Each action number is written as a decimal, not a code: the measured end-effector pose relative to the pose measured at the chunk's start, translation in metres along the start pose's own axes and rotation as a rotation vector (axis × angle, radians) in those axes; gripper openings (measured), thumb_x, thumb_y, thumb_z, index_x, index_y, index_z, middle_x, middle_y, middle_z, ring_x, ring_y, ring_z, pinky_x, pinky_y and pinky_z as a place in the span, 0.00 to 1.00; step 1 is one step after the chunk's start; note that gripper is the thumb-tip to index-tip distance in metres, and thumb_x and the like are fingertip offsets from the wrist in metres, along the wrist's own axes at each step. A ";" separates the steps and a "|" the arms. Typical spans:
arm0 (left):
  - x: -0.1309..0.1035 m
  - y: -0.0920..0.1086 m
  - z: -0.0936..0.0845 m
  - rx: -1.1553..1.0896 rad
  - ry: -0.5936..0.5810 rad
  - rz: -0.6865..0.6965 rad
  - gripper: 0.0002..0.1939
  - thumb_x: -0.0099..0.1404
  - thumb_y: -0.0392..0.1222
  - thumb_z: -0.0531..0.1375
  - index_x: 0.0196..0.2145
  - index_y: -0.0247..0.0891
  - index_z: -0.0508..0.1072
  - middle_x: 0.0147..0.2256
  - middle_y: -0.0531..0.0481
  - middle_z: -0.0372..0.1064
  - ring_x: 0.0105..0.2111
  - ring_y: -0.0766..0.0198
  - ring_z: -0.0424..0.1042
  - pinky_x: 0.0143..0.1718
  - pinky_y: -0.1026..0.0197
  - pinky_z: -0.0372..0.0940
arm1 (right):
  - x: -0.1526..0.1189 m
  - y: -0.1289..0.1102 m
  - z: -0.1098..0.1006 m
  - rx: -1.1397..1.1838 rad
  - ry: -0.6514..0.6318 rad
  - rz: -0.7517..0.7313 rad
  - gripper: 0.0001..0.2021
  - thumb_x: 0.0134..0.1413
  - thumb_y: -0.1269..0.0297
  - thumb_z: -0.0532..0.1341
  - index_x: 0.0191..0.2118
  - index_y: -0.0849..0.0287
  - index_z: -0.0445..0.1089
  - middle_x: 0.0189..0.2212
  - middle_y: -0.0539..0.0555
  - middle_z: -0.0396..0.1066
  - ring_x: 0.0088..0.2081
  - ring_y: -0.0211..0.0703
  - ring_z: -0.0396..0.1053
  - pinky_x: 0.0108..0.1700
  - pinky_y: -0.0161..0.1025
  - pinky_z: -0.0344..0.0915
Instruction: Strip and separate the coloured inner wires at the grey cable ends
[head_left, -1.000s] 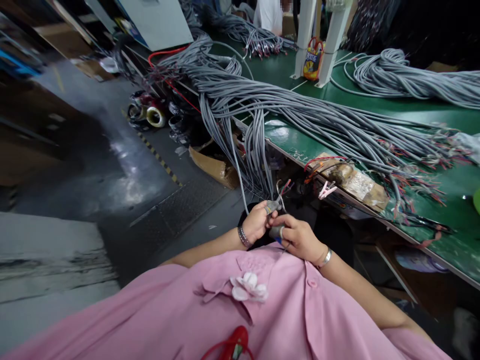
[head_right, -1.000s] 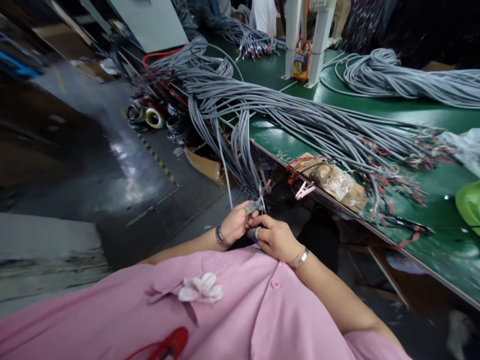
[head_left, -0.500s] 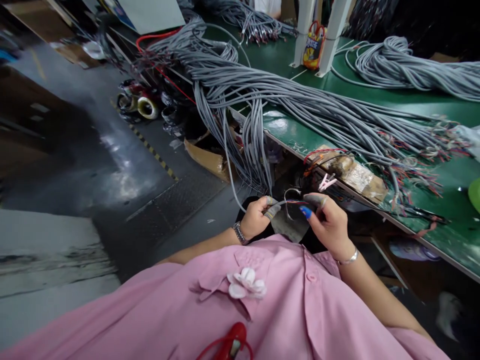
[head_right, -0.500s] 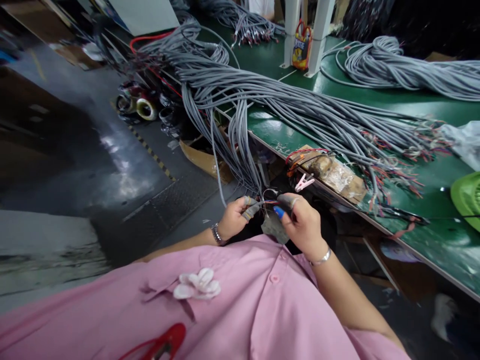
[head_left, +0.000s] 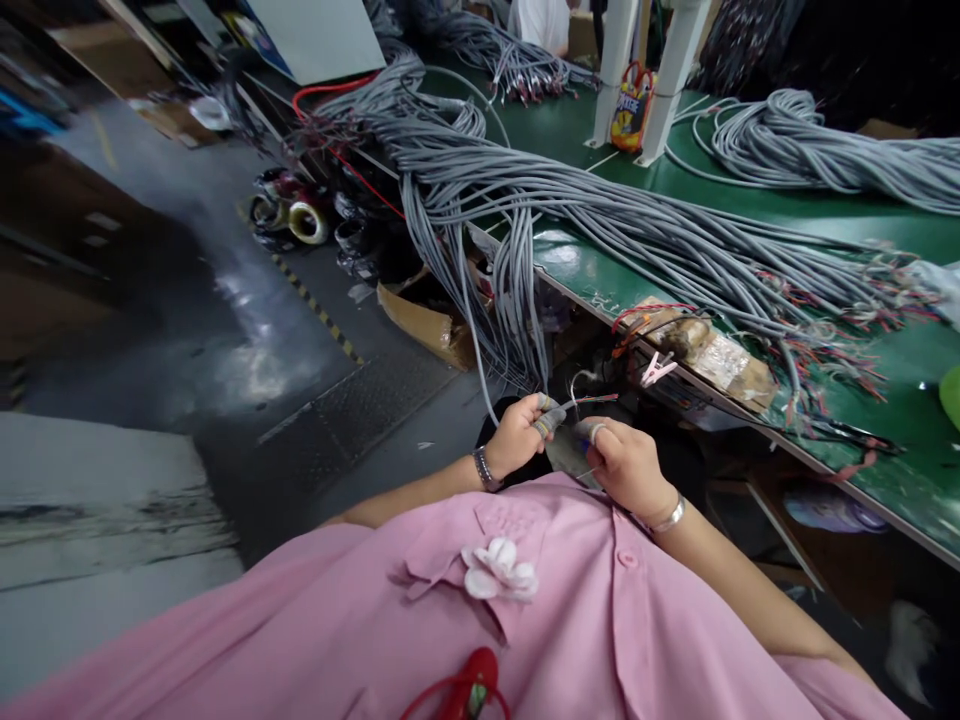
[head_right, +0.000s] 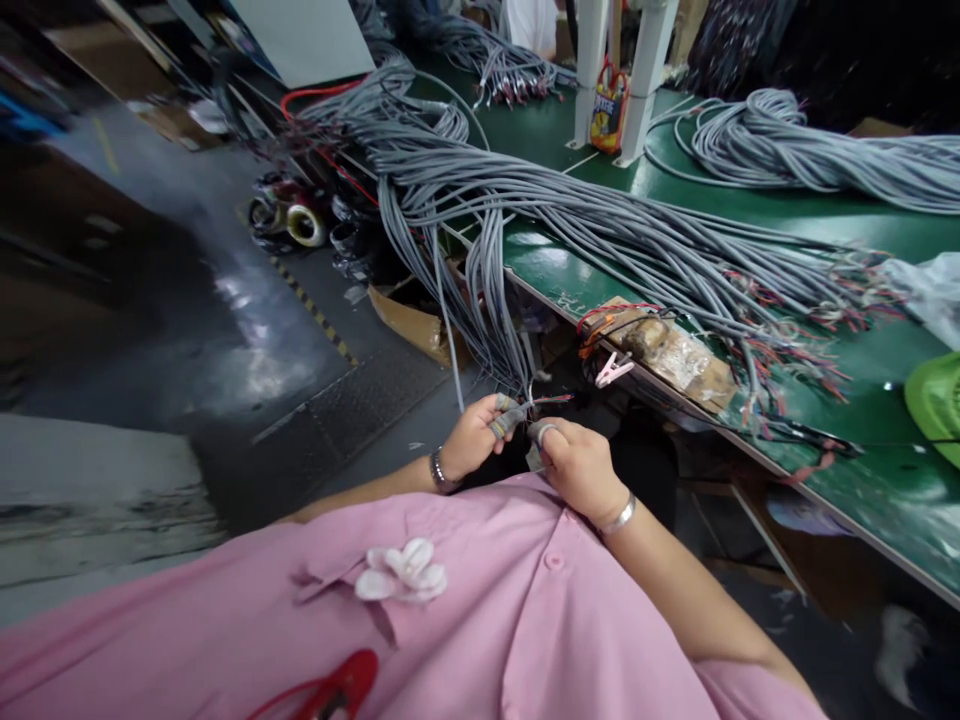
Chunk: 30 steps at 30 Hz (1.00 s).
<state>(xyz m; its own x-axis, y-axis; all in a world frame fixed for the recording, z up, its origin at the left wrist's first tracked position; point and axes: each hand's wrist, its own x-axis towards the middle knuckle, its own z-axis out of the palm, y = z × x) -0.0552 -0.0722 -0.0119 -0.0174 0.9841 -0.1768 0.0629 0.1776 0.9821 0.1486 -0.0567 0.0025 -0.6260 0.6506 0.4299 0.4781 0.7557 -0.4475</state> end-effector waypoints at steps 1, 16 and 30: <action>0.000 0.000 0.001 -0.037 -0.002 -0.014 0.15 0.62 0.52 0.62 0.33 0.36 0.69 0.21 0.57 0.64 0.15 0.75 0.57 0.17 0.70 0.52 | 0.000 0.000 0.002 0.040 0.005 0.055 0.14 0.50 0.79 0.55 0.40 0.59 0.72 0.39 0.57 0.77 0.37 0.44 0.74 0.38 0.37 0.68; 0.011 -0.018 -0.004 -0.442 0.001 -0.041 0.24 0.54 0.59 0.67 0.32 0.37 0.66 0.21 0.58 0.65 0.16 0.75 0.59 0.17 0.70 0.51 | -0.004 -0.006 -0.009 0.378 0.158 0.204 0.07 0.60 0.61 0.60 0.39 0.55 0.73 0.27 0.52 0.72 0.27 0.41 0.68 0.31 0.38 0.64; 0.000 -0.006 0.007 -0.126 0.034 0.038 0.20 0.59 0.57 0.64 0.34 0.36 0.69 0.22 0.57 0.64 0.18 0.75 0.59 0.19 0.69 0.55 | 0.025 -0.008 0.014 0.301 0.071 0.427 0.14 0.63 0.61 0.56 0.26 0.56 0.65 0.19 0.49 0.65 0.21 0.38 0.59 0.25 0.36 0.52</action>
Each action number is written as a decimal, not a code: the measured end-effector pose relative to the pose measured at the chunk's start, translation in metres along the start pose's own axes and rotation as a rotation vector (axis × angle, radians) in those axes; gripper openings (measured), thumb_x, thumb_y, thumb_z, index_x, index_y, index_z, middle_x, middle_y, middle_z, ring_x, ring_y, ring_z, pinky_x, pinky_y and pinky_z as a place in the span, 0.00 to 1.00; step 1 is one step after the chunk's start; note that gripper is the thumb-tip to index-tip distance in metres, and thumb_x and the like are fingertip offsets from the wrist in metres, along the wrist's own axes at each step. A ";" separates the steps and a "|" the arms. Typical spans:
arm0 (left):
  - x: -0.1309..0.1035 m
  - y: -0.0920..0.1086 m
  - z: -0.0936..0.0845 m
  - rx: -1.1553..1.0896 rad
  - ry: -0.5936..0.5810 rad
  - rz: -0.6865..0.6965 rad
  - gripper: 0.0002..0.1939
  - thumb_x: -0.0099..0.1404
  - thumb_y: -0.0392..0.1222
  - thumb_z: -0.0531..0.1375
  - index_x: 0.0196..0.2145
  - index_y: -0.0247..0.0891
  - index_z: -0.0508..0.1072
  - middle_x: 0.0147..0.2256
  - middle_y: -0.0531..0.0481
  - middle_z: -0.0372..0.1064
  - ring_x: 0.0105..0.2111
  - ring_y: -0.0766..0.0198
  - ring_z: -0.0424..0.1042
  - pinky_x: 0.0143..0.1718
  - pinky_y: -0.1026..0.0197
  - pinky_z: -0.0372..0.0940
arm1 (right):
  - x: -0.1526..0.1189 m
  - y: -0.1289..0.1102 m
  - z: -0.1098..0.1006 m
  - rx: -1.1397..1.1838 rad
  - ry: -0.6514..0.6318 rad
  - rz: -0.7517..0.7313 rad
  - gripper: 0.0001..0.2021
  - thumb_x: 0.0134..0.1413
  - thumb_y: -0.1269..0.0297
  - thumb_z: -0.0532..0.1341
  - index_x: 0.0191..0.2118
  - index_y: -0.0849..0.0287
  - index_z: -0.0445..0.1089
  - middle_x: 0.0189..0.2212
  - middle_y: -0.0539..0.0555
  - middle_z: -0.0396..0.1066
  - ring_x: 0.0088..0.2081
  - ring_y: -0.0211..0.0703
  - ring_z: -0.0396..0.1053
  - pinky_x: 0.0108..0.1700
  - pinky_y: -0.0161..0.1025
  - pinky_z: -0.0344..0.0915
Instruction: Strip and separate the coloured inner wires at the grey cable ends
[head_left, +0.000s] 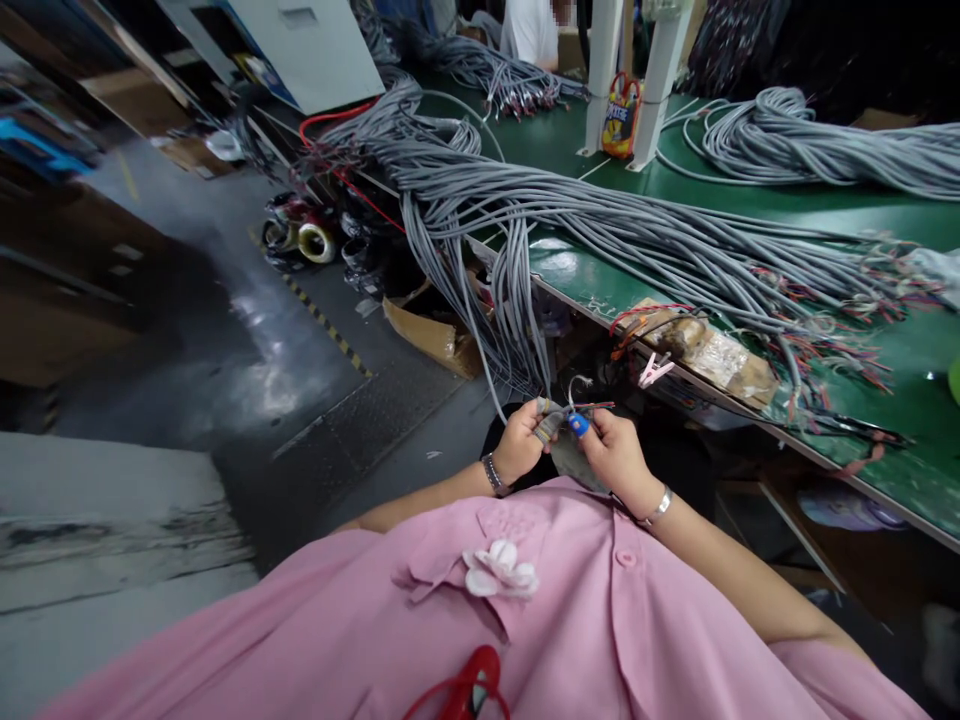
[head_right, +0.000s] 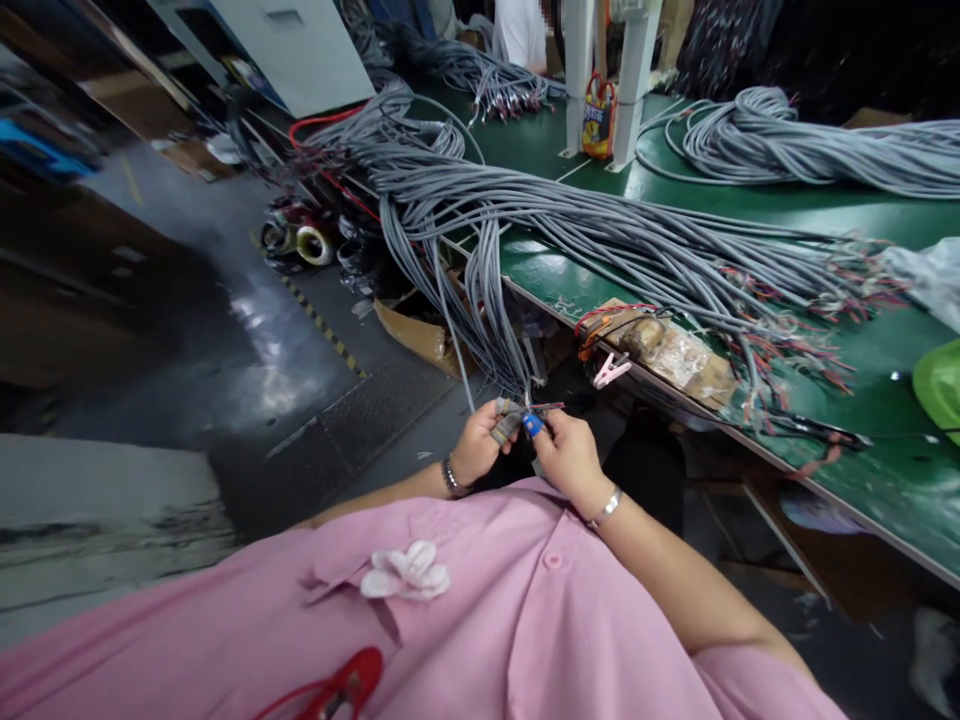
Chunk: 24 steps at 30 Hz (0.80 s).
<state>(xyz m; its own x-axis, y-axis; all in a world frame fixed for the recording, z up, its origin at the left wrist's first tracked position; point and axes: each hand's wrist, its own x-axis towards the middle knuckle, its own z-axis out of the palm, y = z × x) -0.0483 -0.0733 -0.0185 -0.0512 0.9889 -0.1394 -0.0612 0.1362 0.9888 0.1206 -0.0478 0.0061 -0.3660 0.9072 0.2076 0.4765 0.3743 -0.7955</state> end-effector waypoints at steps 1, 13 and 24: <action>0.001 0.000 0.001 -0.023 0.019 -0.016 0.19 0.59 0.56 0.64 0.33 0.36 0.69 0.22 0.57 0.64 0.17 0.75 0.58 0.18 0.70 0.54 | -0.002 0.000 0.001 -0.068 -0.005 -0.063 0.12 0.61 0.63 0.56 0.26 0.57 0.65 0.21 0.50 0.66 0.22 0.38 0.59 0.26 0.36 0.52; 0.015 0.006 -0.012 -0.335 0.025 -0.055 0.15 0.58 0.50 0.65 0.32 0.37 0.67 0.19 0.59 0.60 0.15 0.77 0.51 0.17 0.70 0.45 | -0.015 0.018 -0.012 0.055 -0.330 -0.312 0.19 0.66 0.57 0.53 0.23 0.56 0.59 0.21 0.47 0.59 0.23 0.36 0.55 0.29 0.36 0.52; 0.032 0.037 -0.008 0.007 -0.266 0.083 0.21 0.60 0.57 0.64 0.36 0.33 0.75 0.23 0.53 0.67 0.18 0.74 0.61 0.19 0.69 0.54 | -0.013 0.059 -0.059 0.747 0.180 0.421 0.27 0.60 0.38 0.52 0.36 0.59 0.73 0.27 0.53 0.70 0.18 0.33 0.51 0.19 0.34 0.45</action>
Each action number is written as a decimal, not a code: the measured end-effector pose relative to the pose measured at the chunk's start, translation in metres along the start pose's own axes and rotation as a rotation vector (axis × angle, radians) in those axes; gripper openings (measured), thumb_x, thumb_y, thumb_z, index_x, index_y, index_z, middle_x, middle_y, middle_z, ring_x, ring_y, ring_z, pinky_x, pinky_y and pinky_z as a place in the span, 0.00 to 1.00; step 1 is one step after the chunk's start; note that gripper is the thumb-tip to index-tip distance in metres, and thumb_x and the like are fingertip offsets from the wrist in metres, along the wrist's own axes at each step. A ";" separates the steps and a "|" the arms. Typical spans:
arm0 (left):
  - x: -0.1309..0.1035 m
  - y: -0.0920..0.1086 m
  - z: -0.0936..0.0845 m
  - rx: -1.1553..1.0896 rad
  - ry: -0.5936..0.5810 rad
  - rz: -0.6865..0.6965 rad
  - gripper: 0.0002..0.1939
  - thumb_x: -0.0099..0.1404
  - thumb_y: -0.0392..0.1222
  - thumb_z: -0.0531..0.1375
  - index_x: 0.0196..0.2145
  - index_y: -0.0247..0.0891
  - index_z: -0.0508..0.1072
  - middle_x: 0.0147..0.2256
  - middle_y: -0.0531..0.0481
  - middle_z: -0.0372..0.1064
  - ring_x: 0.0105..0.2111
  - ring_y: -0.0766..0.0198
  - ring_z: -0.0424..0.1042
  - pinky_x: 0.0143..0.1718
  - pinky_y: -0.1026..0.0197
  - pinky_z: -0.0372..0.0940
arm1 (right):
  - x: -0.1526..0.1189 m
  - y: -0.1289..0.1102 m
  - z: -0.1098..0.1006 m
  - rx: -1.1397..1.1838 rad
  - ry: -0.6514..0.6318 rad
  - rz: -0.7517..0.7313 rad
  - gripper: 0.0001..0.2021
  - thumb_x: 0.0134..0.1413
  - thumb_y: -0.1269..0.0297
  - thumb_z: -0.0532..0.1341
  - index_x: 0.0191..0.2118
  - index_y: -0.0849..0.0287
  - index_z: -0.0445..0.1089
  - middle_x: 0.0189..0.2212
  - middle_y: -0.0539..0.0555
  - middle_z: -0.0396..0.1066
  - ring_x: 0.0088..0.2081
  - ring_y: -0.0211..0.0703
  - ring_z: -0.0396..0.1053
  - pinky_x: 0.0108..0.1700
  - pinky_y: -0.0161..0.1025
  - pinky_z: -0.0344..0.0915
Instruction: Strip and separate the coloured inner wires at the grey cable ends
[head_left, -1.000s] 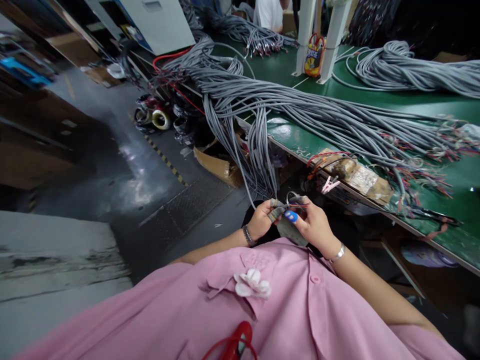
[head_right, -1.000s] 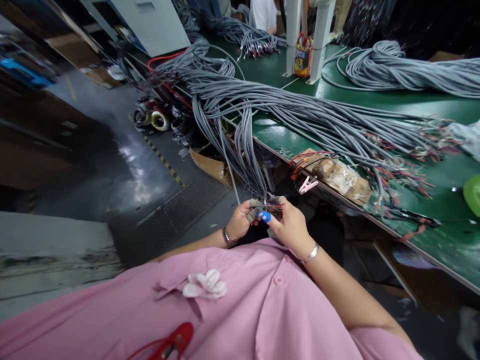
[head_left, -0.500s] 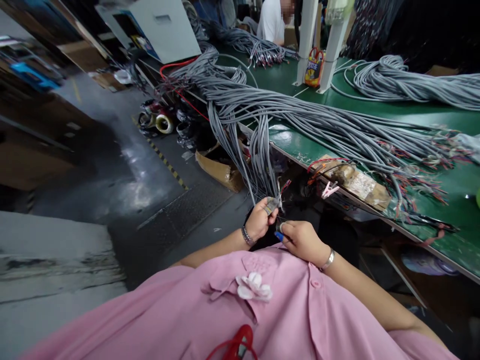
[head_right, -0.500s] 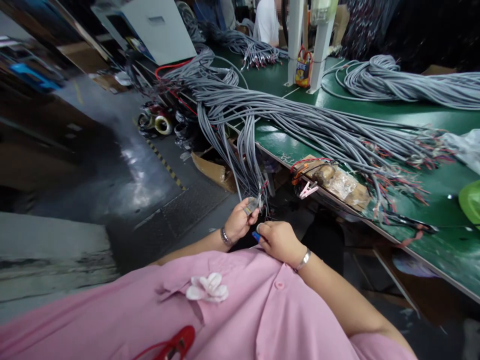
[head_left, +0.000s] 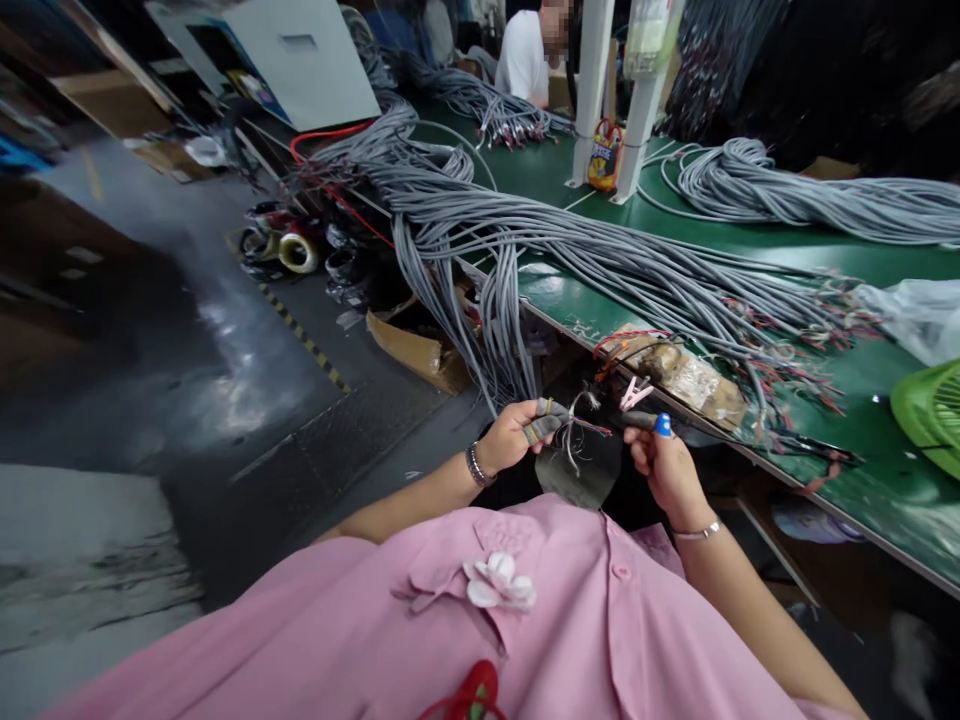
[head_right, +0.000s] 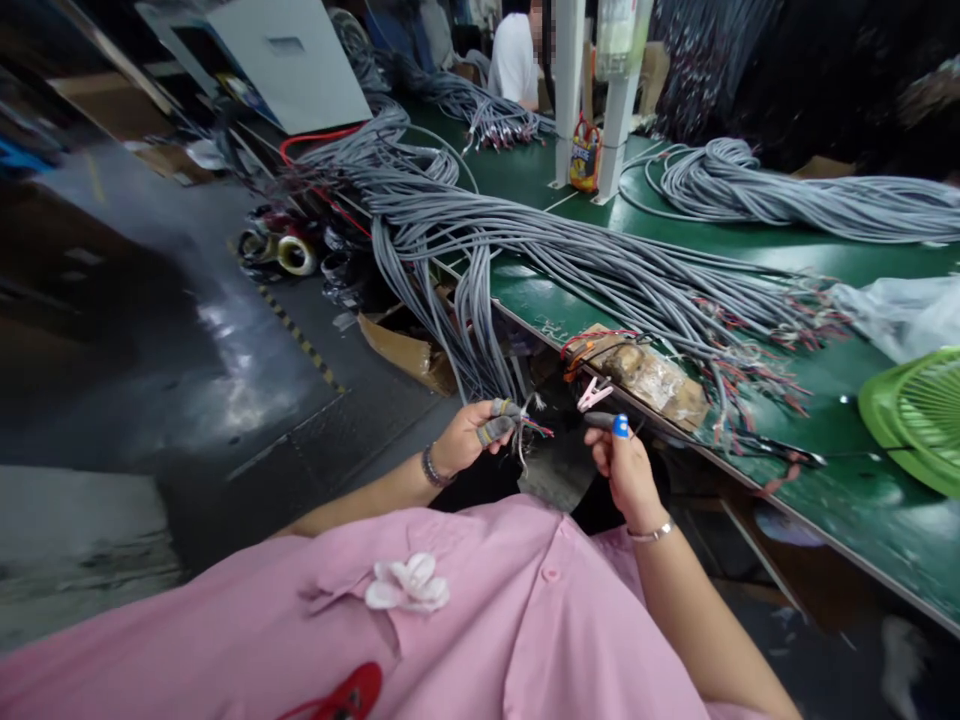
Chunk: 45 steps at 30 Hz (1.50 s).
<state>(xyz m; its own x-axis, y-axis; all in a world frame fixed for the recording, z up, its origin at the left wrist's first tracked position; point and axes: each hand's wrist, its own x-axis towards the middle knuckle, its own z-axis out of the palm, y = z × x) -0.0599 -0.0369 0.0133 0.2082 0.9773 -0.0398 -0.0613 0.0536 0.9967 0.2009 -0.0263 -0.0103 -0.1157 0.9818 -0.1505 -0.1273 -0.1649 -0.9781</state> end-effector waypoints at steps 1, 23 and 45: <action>0.004 0.002 0.004 0.003 -0.048 -0.007 0.22 0.61 0.58 0.64 0.36 0.33 0.75 0.25 0.51 0.68 0.19 0.74 0.63 0.20 0.69 0.55 | 0.005 -0.004 0.000 0.059 -0.032 0.052 0.28 0.59 0.36 0.52 0.36 0.59 0.73 0.28 0.53 0.71 0.18 0.32 0.49 0.18 0.33 0.43; 0.050 -0.003 0.046 -0.138 -0.177 -0.123 0.21 0.60 0.56 0.65 0.34 0.32 0.71 0.18 0.60 0.56 0.15 0.77 0.47 0.16 0.69 0.41 | 0.048 -0.020 0.033 0.627 -0.005 0.182 0.21 0.49 0.44 0.68 0.31 0.61 0.72 0.24 0.49 0.69 0.19 0.27 0.54 0.16 0.27 0.48; 0.032 -0.005 0.036 -0.161 -0.252 -0.212 0.23 0.55 0.56 0.69 0.32 0.29 0.75 0.19 0.58 0.56 0.16 0.78 0.47 0.18 0.69 0.40 | 0.035 -0.003 0.022 0.730 -0.062 0.237 0.26 0.54 0.37 0.60 0.34 0.61 0.72 0.28 0.53 0.72 0.16 0.27 0.50 0.13 0.26 0.44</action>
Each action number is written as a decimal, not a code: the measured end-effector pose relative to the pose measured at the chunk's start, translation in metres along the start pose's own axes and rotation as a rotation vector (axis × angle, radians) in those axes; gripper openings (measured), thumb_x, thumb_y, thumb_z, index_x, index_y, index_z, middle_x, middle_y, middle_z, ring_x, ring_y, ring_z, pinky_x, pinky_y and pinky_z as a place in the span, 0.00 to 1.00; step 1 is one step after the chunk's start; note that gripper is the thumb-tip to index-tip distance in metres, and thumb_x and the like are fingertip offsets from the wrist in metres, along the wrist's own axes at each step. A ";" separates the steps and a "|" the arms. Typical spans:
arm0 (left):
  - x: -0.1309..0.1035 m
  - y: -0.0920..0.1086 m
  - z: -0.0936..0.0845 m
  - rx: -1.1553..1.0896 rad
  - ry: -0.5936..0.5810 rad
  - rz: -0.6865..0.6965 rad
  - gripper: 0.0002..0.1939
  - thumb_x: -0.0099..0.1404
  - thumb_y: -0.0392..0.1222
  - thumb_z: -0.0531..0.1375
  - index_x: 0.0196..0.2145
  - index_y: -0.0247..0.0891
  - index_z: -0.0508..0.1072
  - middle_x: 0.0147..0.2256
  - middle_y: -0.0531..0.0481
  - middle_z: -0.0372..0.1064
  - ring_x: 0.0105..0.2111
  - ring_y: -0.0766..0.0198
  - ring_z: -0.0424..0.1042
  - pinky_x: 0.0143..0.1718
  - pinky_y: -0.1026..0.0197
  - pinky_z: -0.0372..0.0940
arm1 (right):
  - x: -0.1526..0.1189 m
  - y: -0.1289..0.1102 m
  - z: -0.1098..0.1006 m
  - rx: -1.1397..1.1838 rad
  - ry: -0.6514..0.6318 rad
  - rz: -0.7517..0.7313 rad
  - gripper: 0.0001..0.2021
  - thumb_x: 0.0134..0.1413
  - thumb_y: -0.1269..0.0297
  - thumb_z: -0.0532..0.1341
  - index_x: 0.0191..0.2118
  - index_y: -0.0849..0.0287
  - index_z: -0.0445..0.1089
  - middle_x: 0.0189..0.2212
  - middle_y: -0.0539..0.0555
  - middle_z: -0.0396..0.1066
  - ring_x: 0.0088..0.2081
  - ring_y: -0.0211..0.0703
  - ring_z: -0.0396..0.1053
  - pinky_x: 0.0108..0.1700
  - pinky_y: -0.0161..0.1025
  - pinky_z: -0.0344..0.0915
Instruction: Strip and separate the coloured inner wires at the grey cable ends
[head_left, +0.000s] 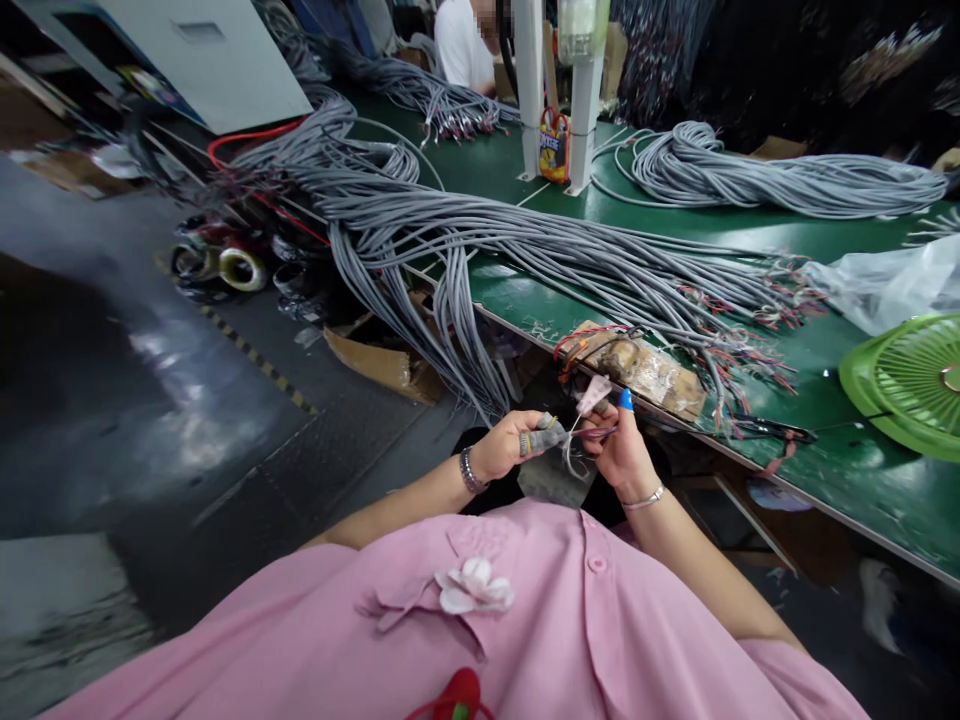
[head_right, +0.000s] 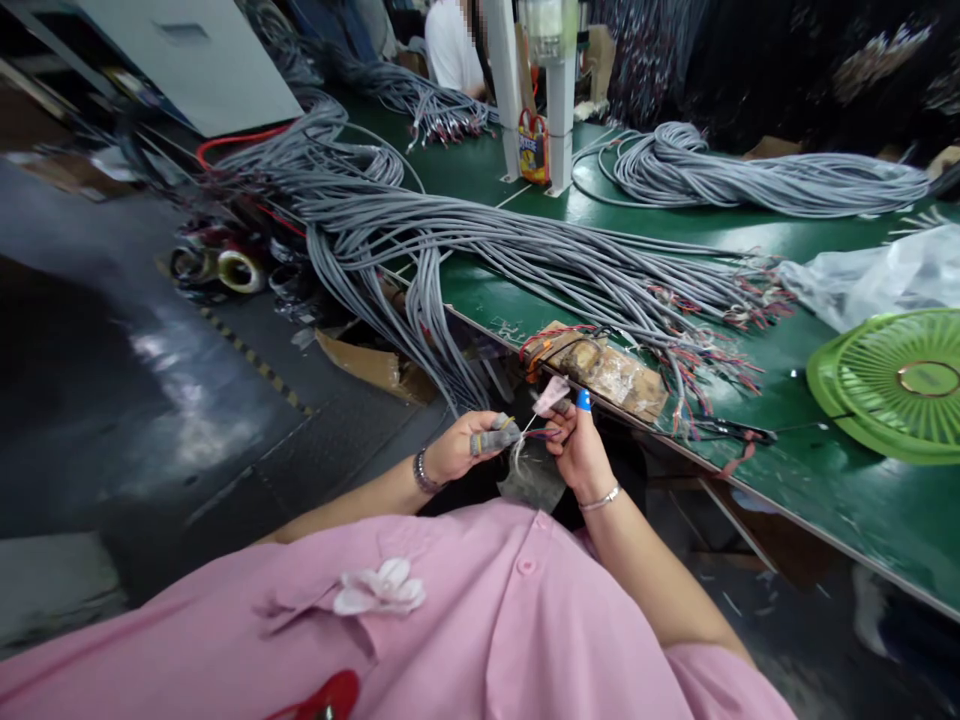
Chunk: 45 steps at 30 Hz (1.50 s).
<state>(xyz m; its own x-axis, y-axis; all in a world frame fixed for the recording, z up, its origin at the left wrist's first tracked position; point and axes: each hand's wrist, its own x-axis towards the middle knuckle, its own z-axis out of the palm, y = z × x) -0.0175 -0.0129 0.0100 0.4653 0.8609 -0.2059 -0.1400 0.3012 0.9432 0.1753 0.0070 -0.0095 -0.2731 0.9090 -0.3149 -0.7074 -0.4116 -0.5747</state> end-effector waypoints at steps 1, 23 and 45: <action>-0.004 -0.002 -0.002 -0.001 -0.002 0.011 0.22 0.55 0.55 0.69 0.31 0.29 0.75 0.20 0.56 0.57 0.17 0.78 0.49 0.19 0.69 0.42 | -0.001 0.001 -0.003 -0.001 0.013 0.007 0.26 0.53 0.38 0.61 0.34 0.61 0.72 0.28 0.53 0.72 0.17 0.27 0.50 0.13 0.26 0.44; -0.021 0.016 0.000 0.208 0.120 0.226 0.20 0.61 0.55 0.65 0.35 0.31 0.76 0.23 0.53 0.65 0.23 0.72 0.60 0.27 0.68 0.59 | 0.005 -0.019 0.014 -0.216 -0.006 -0.076 0.21 0.51 0.43 0.66 0.30 0.60 0.69 0.27 0.51 0.70 0.17 0.27 0.47 0.14 0.29 0.38; -0.009 0.009 0.011 0.181 0.015 0.171 0.23 0.59 0.58 0.65 0.33 0.31 0.76 0.25 0.51 0.68 0.25 0.70 0.63 0.29 0.67 0.61 | 0.003 -0.006 0.006 -0.111 0.010 0.013 0.26 0.50 0.36 0.62 0.31 0.59 0.70 0.27 0.51 0.71 0.16 0.28 0.46 0.13 0.29 0.40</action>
<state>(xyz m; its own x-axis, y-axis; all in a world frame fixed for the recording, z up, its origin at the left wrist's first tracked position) -0.0134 -0.0229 0.0229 0.4350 0.8995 -0.0414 -0.0563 0.0730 0.9957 0.1747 0.0126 -0.0021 -0.2752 0.9029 -0.3301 -0.6273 -0.4289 -0.6501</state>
